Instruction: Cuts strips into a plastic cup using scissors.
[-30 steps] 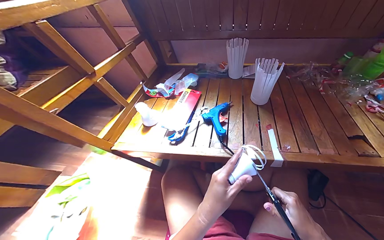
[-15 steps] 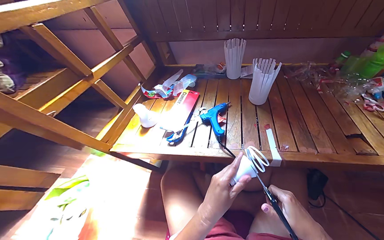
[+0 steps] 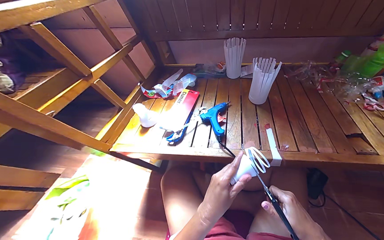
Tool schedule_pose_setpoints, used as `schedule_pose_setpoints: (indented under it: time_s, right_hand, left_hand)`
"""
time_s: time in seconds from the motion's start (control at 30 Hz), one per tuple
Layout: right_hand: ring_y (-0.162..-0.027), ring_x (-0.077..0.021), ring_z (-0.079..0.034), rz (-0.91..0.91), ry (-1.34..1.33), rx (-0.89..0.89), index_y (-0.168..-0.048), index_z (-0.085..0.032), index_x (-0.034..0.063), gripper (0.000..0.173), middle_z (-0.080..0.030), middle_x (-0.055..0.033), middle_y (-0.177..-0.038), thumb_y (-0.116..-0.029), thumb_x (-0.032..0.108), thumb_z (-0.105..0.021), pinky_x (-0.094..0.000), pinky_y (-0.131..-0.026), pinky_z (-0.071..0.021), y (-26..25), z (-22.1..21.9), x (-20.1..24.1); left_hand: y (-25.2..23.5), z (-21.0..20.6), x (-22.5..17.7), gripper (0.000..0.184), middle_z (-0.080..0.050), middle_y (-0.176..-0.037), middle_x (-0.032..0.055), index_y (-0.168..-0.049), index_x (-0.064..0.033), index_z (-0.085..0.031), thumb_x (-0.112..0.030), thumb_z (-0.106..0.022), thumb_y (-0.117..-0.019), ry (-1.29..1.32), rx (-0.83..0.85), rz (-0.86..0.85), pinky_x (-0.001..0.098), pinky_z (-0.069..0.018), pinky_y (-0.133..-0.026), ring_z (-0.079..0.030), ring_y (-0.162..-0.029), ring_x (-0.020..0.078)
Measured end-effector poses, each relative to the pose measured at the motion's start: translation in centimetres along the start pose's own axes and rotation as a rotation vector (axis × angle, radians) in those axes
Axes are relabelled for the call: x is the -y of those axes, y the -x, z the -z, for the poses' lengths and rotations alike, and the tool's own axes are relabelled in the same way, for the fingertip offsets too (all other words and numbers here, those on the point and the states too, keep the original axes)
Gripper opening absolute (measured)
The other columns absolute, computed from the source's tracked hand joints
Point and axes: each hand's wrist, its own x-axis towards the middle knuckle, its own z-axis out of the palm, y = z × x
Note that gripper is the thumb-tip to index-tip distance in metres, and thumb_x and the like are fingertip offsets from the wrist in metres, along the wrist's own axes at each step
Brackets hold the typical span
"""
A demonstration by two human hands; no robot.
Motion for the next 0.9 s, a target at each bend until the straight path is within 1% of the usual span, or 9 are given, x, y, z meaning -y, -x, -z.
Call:
schedule_pose_setpoints:
  time_s: [0.27, 0.37, 0.53, 0.73, 0.8, 0.87, 0.9]
  right_hand:
    - [-0.049, 0.0004, -0.041, 0.039, -0.013, -0.035, -0.076, -0.061, 0.0011, 0.06, -0.047, -0.0007, -0.055, -0.0958, 0.058, -0.054, -0.0144, -0.047, -0.0336, 0.23, -0.37, -0.33]
    - [-0.049, 0.001, -0.042, 0.05, -0.031, -0.043, -0.076, -0.061, 0.0009, 0.059, -0.047, -0.0009, -0.055, -0.0957, 0.056, -0.055, -0.0135, -0.047, -0.0335, 0.26, -0.39, -0.4]
    - [-0.049, -0.0004, -0.043, 0.059, -0.018, -0.053, -0.075, -0.062, -0.0001, 0.057, -0.048, -0.0026, -0.055, -0.0957, 0.052, -0.057, -0.0143, -0.047, -0.0343, 0.3, -0.37, -0.34]
    - [-0.048, 0.0016, -0.041, 0.07, -0.023, -0.062, -0.072, -0.06, 0.0007, 0.056, -0.046, -0.0013, -0.054, -0.0955, 0.052, -0.057, -0.0127, -0.047, -0.0324, 0.33, -0.32, -0.43]
    - [-0.049, 0.0023, -0.041, 0.075, -0.03, -0.066, -0.072, -0.06, 0.0011, 0.056, -0.046, -0.0008, -0.054, -0.0955, 0.053, -0.058, -0.012, -0.047, -0.0321, 0.35, -0.41, -0.5]
    - [-0.049, 0.0022, -0.042, 0.087, -0.044, -0.077, -0.074, -0.06, 0.0004, 0.057, -0.047, -0.0013, -0.055, -0.0954, 0.053, -0.058, -0.0117, -0.048, -0.0329, 0.34, -0.57, -0.63]
    - [-0.05, 0.0025, -0.042, 0.094, -0.053, -0.081, -0.075, -0.06, 0.0003, 0.057, -0.048, -0.0014, -0.056, -0.0955, 0.053, -0.058, -0.0113, -0.048, -0.0333, 0.3, -0.67, -0.74]
  left_hand:
    - [-0.02, 0.01, -0.06, 0.055, -0.072, -0.117, 0.0184, -0.138, 0.0096, -0.057, -0.032, -0.059, -0.1014, 0.006, -0.003, -0.005, 0.0235, -0.0536, -0.095, -0.072, -0.103, 0.0145]
    - [-0.01, 0.06, -0.07, 0.055, -0.073, -0.116, 0.0182, -0.138, 0.0093, -0.057, -0.032, -0.059, -0.1013, -0.007, -0.006, -0.006, 0.0236, -0.0538, -0.094, -0.072, -0.102, 0.0147]
    - [0.01, 0.09, -0.04, 0.055, -0.073, -0.117, 0.0187, -0.138, 0.0093, -0.057, -0.031, -0.06, -0.1011, -0.015, -0.007, -0.004, 0.0245, -0.0539, -0.095, -0.072, -0.103, 0.0156]
    - [-0.02, 0.12, 0.08, 0.054, -0.073, -0.116, 0.0181, -0.139, 0.0081, -0.058, -0.031, -0.06, -0.101, -0.037, -0.007, -0.011, 0.0252, -0.0548, -0.093, -0.073, -0.102, 0.016]
    - [-0.06, 0.09, 0.1, 0.054, -0.072, -0.116, 0.0187, -0.139, 0.0082, -0.058, -0.031, -0.06, -0.1008, -0.03, -0.013, -0.02, 0.0251, -0.0543, -0.095, -0.072, -0.103, 0.016]
    - [-0.1, 0.11, -0.03, 0.057, -0.07, -0.123, 0.0196, -0.141, 0.0103, -0.054, -0.03, -0.061, -0.1007, 0.079, -0.007, 0.01, 0.0224, -0.0521, -0.098, -0.07, -0.108, 0.0122]
    - [-0.1, 0.19, -0.18, 0.061, -0.07, -0.124, 0.017, -0.144, 0.0104, -0.05, -0.031, -0.061, -0.1011, 0.181, 0.003, 0.062, 0.019, -0.0531, -0.094, -0.069, -0.105, 0.0065]
